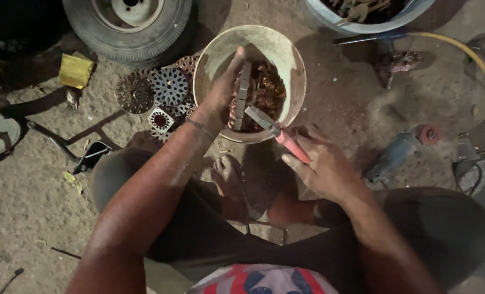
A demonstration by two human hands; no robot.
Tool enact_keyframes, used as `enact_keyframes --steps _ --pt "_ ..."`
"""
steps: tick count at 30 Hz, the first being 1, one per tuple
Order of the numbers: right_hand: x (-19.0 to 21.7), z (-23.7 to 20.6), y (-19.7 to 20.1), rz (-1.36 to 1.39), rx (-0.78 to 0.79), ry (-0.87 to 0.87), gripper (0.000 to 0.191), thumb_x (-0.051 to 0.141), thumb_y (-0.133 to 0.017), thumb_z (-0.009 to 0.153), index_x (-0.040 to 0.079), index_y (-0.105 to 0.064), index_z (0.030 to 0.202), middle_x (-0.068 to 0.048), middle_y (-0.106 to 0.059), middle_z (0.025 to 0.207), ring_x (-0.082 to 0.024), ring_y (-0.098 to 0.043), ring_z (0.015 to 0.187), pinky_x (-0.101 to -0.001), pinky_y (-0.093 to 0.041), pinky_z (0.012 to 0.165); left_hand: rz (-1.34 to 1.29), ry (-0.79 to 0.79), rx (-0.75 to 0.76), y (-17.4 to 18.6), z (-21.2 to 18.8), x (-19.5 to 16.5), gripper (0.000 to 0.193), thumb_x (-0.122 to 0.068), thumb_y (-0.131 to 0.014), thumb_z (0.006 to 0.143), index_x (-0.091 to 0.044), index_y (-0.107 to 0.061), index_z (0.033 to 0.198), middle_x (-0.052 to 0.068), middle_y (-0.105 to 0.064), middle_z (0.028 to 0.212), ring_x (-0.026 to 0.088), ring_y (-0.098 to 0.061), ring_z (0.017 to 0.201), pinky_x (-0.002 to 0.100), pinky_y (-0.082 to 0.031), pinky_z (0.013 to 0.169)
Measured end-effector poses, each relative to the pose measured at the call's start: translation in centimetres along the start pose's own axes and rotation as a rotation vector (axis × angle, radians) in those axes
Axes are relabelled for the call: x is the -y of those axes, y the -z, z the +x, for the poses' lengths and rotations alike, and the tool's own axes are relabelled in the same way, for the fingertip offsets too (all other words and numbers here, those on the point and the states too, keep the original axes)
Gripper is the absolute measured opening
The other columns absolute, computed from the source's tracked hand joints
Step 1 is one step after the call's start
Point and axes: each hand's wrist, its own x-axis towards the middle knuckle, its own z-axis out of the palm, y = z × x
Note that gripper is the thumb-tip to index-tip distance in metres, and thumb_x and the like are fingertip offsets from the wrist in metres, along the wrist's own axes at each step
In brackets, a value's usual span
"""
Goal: The person sits on the ground and uses pliers to cut small pieces from circular metal parts, dropping the cut pieces into a bucket. The person handles multiple metal discs, repositioning them as needed while cutting.
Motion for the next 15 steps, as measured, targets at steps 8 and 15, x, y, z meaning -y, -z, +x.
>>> enact_keyframes --steps 8,15 --pt "-1.3 -0.3 -0.9 -0.063 0.045 -0.109 0.047 0.04 -0.073 0.09 0.007 -0.071 0.122 -0.02 -0.071 0.118 -0.041 -0.066 0.116 -0.0489 -0.052 0.1 -0.026 -0.1 0.073 -0.6 -0.6 -0.4 0.101 -0.079 -0.06 0.077 -0.008 -0.051 0.148 0.02 -0.065 0.135 0.03 -0.066 0.119 0.044 -0.058 0.096" --pt "-1.1 0.0 0.5 -0.071 0.043 -0.059 0.047 0.037 -0.073 0.09 0.008 -0.072 0.127 -0.019 -0.067 0.124 -0.037 -0.069 0.105 -0.0466 -0.056 0.093 -0.205 0.025 0.182 -1.1 -1.3 -0.5 0.102 -0.077 -0.061 0.076 -0.005 -0.049 0.148 0.022 -0.064 0.137 0.035 -0.069 0.121 0.047 -0.062 0.097"
